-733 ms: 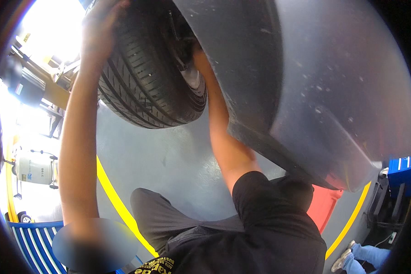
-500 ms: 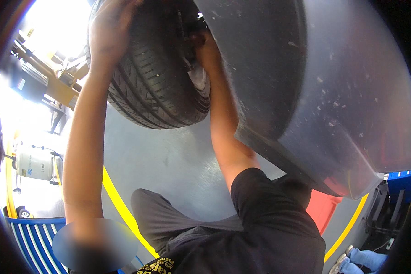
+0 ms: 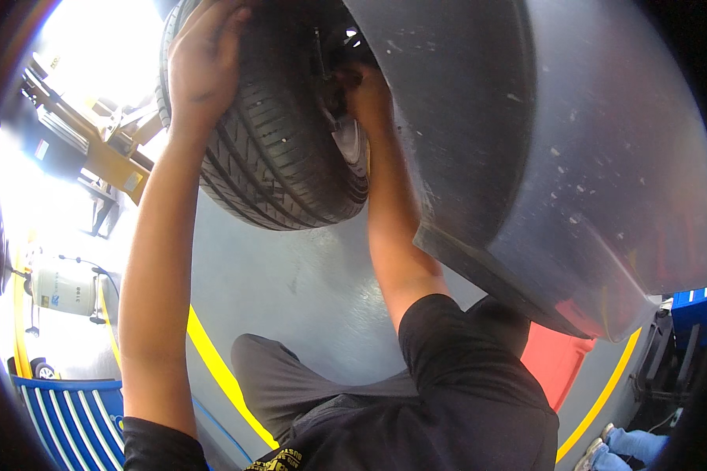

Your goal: The person uses a clear tube and a small bottle to bleed the brake line of a vehicle on a lift, then carries a red creeper over to a workbench.

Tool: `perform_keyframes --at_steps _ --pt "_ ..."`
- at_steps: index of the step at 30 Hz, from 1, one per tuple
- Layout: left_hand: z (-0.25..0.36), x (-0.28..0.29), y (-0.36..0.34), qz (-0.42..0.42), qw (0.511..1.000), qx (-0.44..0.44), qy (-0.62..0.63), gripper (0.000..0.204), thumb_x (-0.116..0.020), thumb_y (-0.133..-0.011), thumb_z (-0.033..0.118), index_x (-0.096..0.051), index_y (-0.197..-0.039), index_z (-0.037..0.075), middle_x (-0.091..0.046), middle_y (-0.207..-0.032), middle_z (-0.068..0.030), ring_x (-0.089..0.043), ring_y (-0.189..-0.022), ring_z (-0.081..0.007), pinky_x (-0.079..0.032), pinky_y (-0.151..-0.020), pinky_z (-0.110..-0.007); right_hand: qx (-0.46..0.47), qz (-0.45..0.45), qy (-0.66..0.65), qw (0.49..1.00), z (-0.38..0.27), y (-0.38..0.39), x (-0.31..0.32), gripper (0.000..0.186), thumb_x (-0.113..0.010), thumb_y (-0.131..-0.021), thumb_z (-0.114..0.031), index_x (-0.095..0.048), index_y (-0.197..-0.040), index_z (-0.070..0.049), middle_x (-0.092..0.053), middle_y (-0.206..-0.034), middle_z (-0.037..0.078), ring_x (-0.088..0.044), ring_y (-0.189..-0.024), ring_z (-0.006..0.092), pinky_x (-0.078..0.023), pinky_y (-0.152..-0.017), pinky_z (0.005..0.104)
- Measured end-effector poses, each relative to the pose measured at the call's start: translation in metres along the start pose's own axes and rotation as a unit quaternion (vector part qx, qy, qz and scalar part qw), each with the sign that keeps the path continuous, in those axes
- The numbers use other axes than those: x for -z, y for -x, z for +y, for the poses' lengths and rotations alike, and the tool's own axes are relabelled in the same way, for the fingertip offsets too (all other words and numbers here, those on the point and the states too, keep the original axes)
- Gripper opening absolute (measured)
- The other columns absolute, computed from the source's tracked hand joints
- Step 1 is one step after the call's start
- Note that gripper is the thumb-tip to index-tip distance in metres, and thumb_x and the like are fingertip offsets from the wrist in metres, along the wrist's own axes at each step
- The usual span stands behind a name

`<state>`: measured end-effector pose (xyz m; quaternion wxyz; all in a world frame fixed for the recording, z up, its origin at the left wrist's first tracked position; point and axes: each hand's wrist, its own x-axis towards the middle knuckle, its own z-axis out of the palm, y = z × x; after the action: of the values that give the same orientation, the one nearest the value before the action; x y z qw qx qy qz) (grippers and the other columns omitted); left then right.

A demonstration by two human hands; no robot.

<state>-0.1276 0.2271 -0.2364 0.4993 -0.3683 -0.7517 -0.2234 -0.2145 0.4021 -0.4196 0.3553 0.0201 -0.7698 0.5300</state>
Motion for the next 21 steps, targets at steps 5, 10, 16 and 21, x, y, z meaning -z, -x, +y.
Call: perform_keyframes --at_steps 5,10,16,21 --pt "0.000 0.003 0.001 -0.005 1.000 -0.008 -0.005 0.015 -0.054 -0.087 0.006 -0.064 -0.096 -0.001 -0.062 -0.094 -0.0207 -0.061 -0.091 -0.0401 -0.048 -0.080 -0.043 0.034 -0.001 0.021 0.999 0.007 -0.003 -0.001 0.020 -0.067 -0.088 -0.021 -0.073 -0.103 -0.010 -0.071 -0.102 0.015 -0.069 -0.096 0.0286 -0.051 -0.086 0.0359" --pt "-0.008 -0.004 0.002 0.018 0.999 -0.048 -0.002 0.011 -0.054 -0.087 0.005 -0.063 -0.091 -0.001 -0.061 -0.090 -0.0220 -0.059 -0.087 -0.0422 -0.047 -0.076 -0.045 0.089 -0.025 0.049 0.995 0.010 -0.010 -0.005 0.019 -0.067 -0.088 -0.020 -0.072 -0.102 -0.009 -0.072 -0.098 0.015 -0.069 -0.093 0.0277 -0.052 -0.083 0.0358" --pt "-0.077 -0.023 0.004 0.073 0.979 -0.176 -0.070 0.013 -0.055 -0.087 0.005 -0.064 -0.093 -0.001 -0.062 -0.092 -0.0215 -0.061 -0.087 -0.0410 -0.048 -0.078 -0.044 0.128 -0.028 0.031 0.991 0.013 -0.015 -0.024 0.020 -0.065 -0.089 -0.020 -0.071 -0.105 -0.008 -0.072 -0.097 0.015 -0.070 -0.090 0.0276 -0.052 -0.082 0.0349" --pt "-0.007 -0.008 0.000 0.023 0.999 -0.036 -0.015 0.014 -0.055 -0.087 0.005 -0.065 -0.095 -0.001 -0.063 -0.094 -0.0206 -0.062 -0.088 -0.0398 -0.049 -0.079 -0.042 0.061 -0.048 -0.035 0.996 0.016 -0.010 -0.006 0.023 -0.066 -0.089 -0.020 -0.070 -0.107 -0.007 -0.072 -0.098 0.013 -0.069 -0.090 0.0241 -0.051 -0.082 0.0330"
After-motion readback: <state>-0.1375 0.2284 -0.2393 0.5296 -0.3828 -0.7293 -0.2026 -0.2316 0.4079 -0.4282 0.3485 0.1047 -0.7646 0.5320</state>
